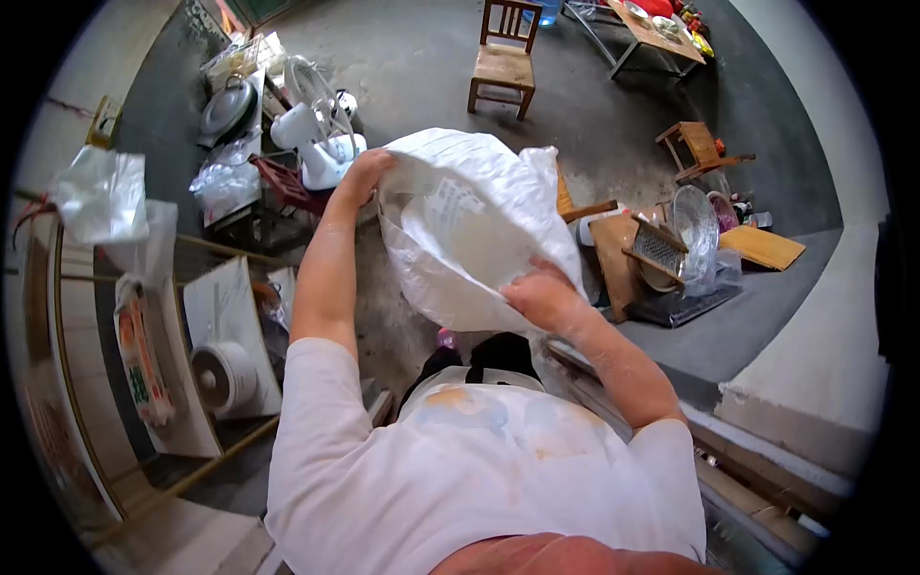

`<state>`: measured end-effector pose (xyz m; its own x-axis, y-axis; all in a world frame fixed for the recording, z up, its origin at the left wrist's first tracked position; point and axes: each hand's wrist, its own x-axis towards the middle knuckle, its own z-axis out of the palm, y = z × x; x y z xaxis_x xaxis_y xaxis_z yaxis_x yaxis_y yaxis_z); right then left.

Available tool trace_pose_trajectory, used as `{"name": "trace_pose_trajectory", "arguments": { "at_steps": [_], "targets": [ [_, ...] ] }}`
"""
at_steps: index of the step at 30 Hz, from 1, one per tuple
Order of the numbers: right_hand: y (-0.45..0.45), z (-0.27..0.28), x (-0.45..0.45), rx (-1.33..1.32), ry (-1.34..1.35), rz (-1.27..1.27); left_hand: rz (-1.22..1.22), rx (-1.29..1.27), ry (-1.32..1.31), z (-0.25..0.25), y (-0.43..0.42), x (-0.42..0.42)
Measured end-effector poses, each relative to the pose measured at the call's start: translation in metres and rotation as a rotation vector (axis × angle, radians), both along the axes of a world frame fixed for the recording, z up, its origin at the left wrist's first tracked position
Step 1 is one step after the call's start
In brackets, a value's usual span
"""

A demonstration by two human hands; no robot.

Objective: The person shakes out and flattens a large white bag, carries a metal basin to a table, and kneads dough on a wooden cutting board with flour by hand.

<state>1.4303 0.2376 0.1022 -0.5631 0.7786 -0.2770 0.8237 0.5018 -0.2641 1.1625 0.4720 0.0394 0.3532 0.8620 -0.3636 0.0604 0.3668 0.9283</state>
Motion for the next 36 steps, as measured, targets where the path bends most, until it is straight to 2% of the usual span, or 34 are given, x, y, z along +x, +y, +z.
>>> {"name": "trace_pose_trajectory", "arguments": {
  "at_steps": [2, 4, 6, 7, 9, 10, 12, 14, 15, 16, 18, 20, 21, 23, 24, 25, 26, 27, 29, 30, 33, 34, 36],
  "targets": [
    [0.035, 0.014, 0.016, 0.087, -0.088, 0.006, -0.086, 0.191, -0.028, -0.002, 0.034, 0.03],
    [0.07, 0.02, 0.031, 0.122, -0.071, -0.065, -0.338, 0.418, 0.37, 0.009, 0.069, 0.051],
    [0.108, 0.019, 0.048, 0.161, -0.073, -0.071, -0.381, 0.963, 0.879, -0.002, 0.105, 0.076],
    [0.127, 0.022, 0.057, 0.139, -0.084, -0.072, -0.384, 0.967, 0.879, -0.009, 0.122, 0.084],
    [0.154, 0.024, 0.075, 0.109, -0.09, -0.071, -0.317, 0.3, 0.237, -0.016, 0.15, 0.094],
    [0.169, 0.021, 0.088, 0.09, -0.044, -0.086, -0.311, 0.312, 0.241, -0.003, 0.163, 0.097],
    [0.2, 0.023, 0.106, 0.072, 0.027, -0.113, -0.215, -0.05, -0.182, 0.02, 0.184, 0.095],
    [0.222, 0.034, 0.119, -0.013, 0.203, -0.177, -0.188, -0.079, -0.176, 0.027, 0.217, 0.096],
    [0.235, 0.038, 0.124, 0.092, 0.169, -0.154, -0.184, -0.023, -0.084, 0.047, 0.231, 0.108],
    [0.249, 0.043, 0.127, 0.089, 0.164, -0.151, -0.186, 0.026, 0.011, 0.057, 0.243, 0.12],
    [0.281, 0.051, 0.133, 0.142, 0.03, -0.139, -0.144, 0.068, 0.088, 0.062, 0.281, 0.142],
    [0.31, 0.053, 0.146, 0.186, 0.051, -0.153, -0.44, 0.251, 0.399, 0.065, 0.318, 0.159],
    [0.327, 0.054, 0.153, 0.231, 0.066, -0.162, -0.457, 0.26, 0.403, 0.069, 0.335, 0.172],
    [0.353, 0.055, 0.166, 0.271, 0.059, -0.189, -0.678, 0.547, 1.184, 0.071, 0.362, 0.194],
    [0.37, 0.056, 0.171, 0.31, 0.051, -0.196, -0.696, 0.563, 1.184, 0.068, 0.381, 0.203],
    [0.386, 0.056, 0.177, 0.314, 0.048, -0.218, -0.619, 0.519, 1.039, 0.06, 0.4, 0.214],
    [0.399, 0.054, 0.179, 0.224, -0.015, -0.203, -0.551, 0.462, 0.896, 0.049, 0.416, 0.222],
    [0.418, 0.055, 0.184, 0.141, -0.079, -0.187, -0.574, 0.473, 0.892, 0.043, 0.44, 0.232],
    [0.438, 0.032, 0.2, 0.202, -0.056, -0.181, -0.391, 0.263, 0.589, 0.028, 0.479, 0.257],
    [0.441, 0.03, 0.204, 0.267, -0.026, -0.144, -0.405, 0.256, 0.574, 0.023, 0.493, 0.266],
    [0.46, 0.025, 0.219, 0.127, -0.092, -0.223, -0.284, 0.06, 0.224, 0.016, 0.551, 0.299],
    [0.464, 0.024, 0.223, 0.042, -0.126, -0.268, -0.309, 0.059, 0.226, 0.017, 0.569, 0.312],
    [0.471, 0.011, 0.234, 0.086, -0.058, -0.326, -0.298, -0.019, 0.225, 0.021, 0.603, 0.345]
  ]
}}
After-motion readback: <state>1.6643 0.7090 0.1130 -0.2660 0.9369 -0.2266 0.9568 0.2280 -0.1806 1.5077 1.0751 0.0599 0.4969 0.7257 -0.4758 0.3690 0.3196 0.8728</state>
